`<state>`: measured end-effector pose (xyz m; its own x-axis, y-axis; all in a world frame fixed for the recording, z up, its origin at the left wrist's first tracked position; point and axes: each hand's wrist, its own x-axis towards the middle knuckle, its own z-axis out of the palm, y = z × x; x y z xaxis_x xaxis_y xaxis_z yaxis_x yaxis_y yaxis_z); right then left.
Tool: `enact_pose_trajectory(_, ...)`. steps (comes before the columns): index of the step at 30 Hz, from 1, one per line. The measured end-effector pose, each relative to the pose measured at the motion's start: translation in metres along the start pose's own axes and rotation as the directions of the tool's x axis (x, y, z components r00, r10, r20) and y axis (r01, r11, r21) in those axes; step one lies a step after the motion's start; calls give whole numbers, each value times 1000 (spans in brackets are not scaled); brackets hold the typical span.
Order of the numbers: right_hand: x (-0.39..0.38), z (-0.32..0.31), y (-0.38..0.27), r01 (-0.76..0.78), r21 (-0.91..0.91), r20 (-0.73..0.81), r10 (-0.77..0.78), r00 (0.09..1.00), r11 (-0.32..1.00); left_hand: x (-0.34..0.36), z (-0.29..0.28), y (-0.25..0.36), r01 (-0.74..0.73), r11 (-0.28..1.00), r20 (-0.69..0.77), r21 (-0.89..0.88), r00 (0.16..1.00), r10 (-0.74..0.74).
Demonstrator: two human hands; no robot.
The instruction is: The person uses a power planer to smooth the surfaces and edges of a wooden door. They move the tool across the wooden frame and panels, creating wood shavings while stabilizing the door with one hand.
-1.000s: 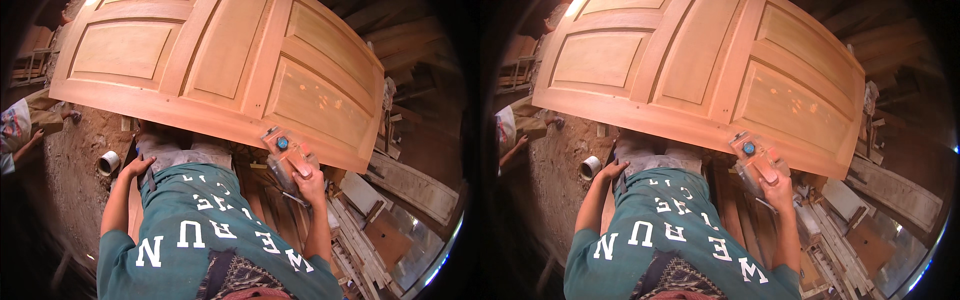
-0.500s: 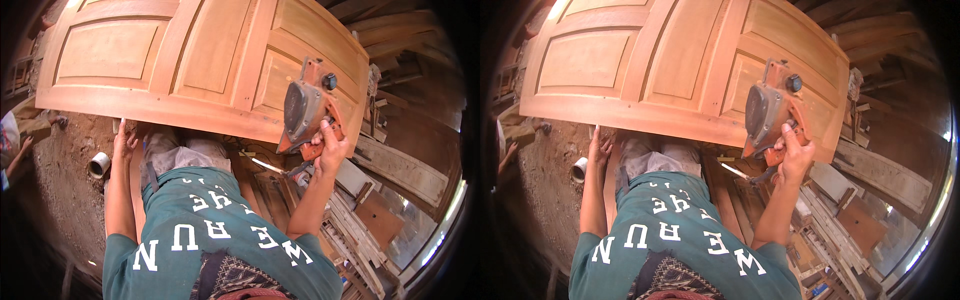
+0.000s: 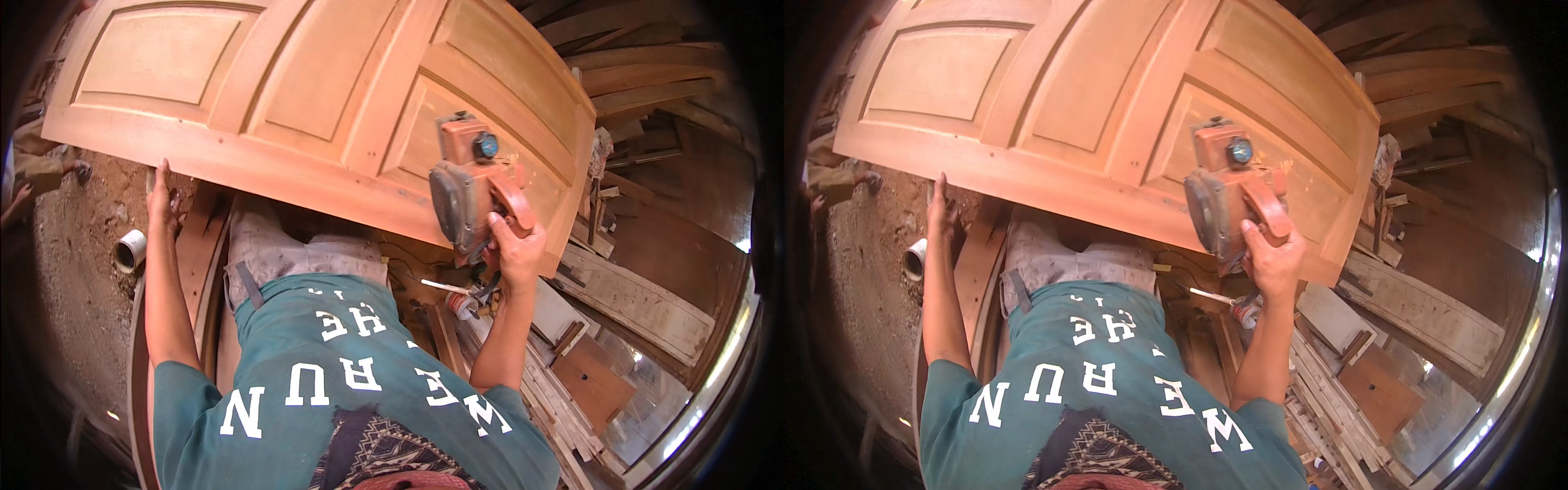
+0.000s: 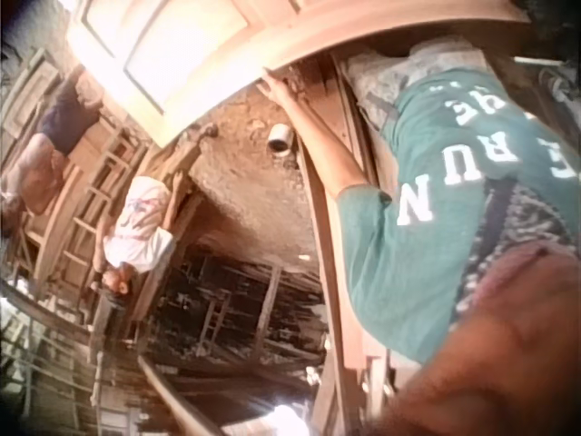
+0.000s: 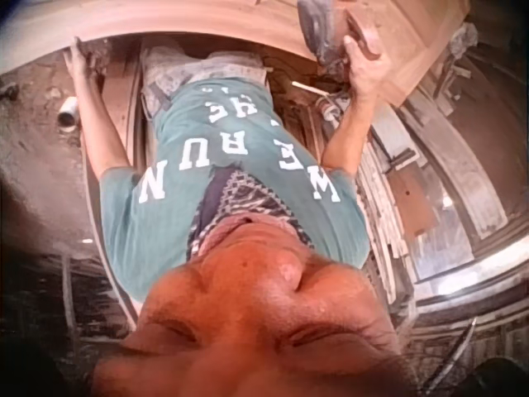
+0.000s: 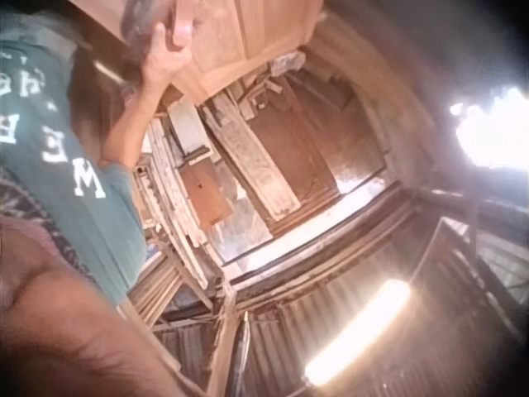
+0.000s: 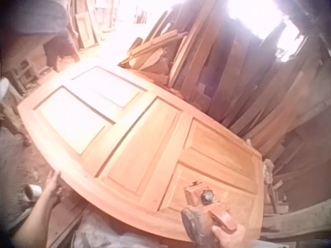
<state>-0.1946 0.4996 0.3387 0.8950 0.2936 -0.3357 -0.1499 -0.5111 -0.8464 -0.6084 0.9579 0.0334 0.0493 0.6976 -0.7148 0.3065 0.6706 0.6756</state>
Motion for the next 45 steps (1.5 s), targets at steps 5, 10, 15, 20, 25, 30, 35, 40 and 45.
enact_pose_trajectory(5,-2,-61,70,170,-175,189,-136,972,970,-18,-1,-17,67,996,-97,-62,993,-72)
enact_pose_trajectory(10,-12,-128,108,193,-443,403,2,915,875,-47,-4,-67,158,960,-34,229,987,-155)
enact_pose_trajectory(15,-10,-170,158,245,-481,520,48,853,841,-139,69,-81,-154,810,179,565,982,61)
enact_pose_trajectory(20,18,-174,169,349,-453,634,21,773,820,-243,138,-58,-415,569,450,710,889,87)
enact_pose_trajectory(25,41,-143,163,425,-320,720,-74,690,847,-318,193,-44,-573,557,654,601,753,69)
enact_pose_trajectory(30,47,-95,133,512,-337,769,-83,634,790,-363,238,-35,-765,545,742,344,577,342)
enact_pose_trajectory(35,56,-52,122,526,-369,798,-29,602,766,-362,270,-46,-891,364,767,272,429,477)
enact_pose_trajectory(40,51,8,97,565,-264,838,-104,535,782,-333,260,-46,-921,224,663,318,385,642)
enact_pose_trajectory(45,50,63,75,623,-247,854,-137,502,742,-298,228,-30,-912,143,657,384,379,651)
